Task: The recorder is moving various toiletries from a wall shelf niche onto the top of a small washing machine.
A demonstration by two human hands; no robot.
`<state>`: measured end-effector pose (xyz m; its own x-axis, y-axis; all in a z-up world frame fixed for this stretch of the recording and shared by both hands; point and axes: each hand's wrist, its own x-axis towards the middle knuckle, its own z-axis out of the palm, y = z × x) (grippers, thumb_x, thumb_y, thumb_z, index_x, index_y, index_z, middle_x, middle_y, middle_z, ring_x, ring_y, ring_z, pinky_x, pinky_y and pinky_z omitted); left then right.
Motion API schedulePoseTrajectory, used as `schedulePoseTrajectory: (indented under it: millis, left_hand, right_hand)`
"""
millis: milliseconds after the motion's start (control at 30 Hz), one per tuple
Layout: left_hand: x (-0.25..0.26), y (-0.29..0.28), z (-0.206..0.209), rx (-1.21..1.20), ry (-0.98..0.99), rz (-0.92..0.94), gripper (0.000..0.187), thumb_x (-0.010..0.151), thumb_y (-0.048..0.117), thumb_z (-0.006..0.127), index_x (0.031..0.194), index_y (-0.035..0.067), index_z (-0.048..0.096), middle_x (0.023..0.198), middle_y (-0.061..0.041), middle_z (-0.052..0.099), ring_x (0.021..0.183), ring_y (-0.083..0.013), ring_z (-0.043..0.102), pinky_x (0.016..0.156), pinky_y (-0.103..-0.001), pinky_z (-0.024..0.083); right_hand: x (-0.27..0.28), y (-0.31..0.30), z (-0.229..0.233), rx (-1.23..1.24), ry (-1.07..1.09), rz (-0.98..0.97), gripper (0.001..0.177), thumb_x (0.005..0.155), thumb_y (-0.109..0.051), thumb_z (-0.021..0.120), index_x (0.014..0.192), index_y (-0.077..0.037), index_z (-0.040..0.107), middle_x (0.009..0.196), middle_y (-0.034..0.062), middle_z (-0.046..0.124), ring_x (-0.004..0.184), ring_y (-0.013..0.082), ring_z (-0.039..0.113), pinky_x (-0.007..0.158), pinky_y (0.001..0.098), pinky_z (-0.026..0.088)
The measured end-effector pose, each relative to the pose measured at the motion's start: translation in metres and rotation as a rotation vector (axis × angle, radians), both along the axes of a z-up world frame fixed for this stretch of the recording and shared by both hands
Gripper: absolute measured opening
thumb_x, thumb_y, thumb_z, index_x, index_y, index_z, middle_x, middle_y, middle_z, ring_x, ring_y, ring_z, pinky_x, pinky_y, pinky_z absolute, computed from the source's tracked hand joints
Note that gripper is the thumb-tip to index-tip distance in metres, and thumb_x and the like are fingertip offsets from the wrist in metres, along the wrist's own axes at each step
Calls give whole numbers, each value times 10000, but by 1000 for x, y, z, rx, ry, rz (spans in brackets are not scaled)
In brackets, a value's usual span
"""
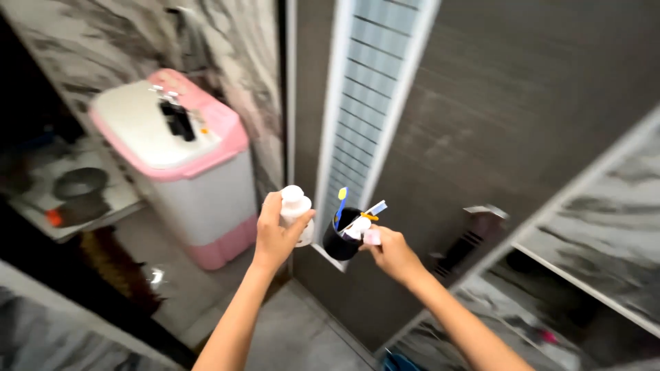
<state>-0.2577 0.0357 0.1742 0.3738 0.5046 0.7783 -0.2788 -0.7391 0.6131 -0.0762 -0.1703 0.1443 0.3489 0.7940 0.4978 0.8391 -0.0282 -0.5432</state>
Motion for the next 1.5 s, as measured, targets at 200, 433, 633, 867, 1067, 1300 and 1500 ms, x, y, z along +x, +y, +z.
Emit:
schedulePoseTrajectory:
  millis: [200, 433, 633, 867, 1067, 1300, 1500]
  left_hand:
    - [-13, 135, -8, -47, 37, 135, 444, 832, 224, 856, 1151, 30, 615, 1010, -100, 647, 925, -279, 654, 804, -395, 528]
    - [-13, 283, -27, -23, 138, 311, 522, 809, 282, 855, 1221, 58, 625, 1087, -139, 655, 980, -337, 650, 806, -434, 519]
    - [-3, 394, -56, -78, 272, 503, 559, 802, 354, 832, 1225, 49, 630, 1149, -160, 673, 1094, -375, 612, 890, -478, 499]
    - [22, 508, -75, -134, 358, 650, 577, 800, 378, 824, 1218, 40, 616, 1163, -163, 681, 1147, -382, 580, 947, -481, 483]
    - [53, 607, -105, -109, 387, 743, 630, 789, 378, 823, 1249, 18, 586, 1206, -175, 662, 1157, -392, 561, 939, -486, 476]
    - [93, 685, -134, -197, 460, 777, 633, 780, 351, 832, 1259, 33, 567, 1211, -159, 655, 1157, -375, 566, 950, -473, 491]
    - [116, 709, -151, -317, 507, 764, 610, 786, 353, 832, 1244, 59, 558, 1212, -134, 648, 1155, -361, 565, 924, -477, 496]
  right_hand:
    - [5, 161, 14, 6, -14, 26, 132, 818, -100, 771, 921, -42, 712, 832, 160, 700, 713, 345, 678, 651, 410, 538]
    - [21, 326, 15, 72, 6, 77, 204, 806, -104, 781, 975, -34, 692, 851, 184, 704, 737, 361, 690, 665, 414, 539]
    - [31, 445, 11, 91, 27, 158, 235, 825, -92, 764, 1029, -30, 664, 921, 196, 716, 853, 397, 693, 734, 430, 544]
    - [68, 592, -9, 101, -8, 227, 255, 819, -59, 745, 1056, -21, 656, 942, 223, 704, 894, 437, 673, 744, 483, 529]
    - [113, 714, -80, 9, 86, 264, 161, 829, 9, 665, 985, -18, 640, 900, 194, 723, 877, 374, 727, 748, 448, 569]
    - [133, 790, -120, -35, 58, 248, 181, 830, 14, 642, 1004, -34, 634, 946, 179, 726, 912, 375, 711, 764, 453, 555]
    - [148, 815, -145, -124, 5, 170, 194, 830, -64, 694, 1018, -74, 647, 945, 179, 707, 912, 389, 691, 773, 475, 539]
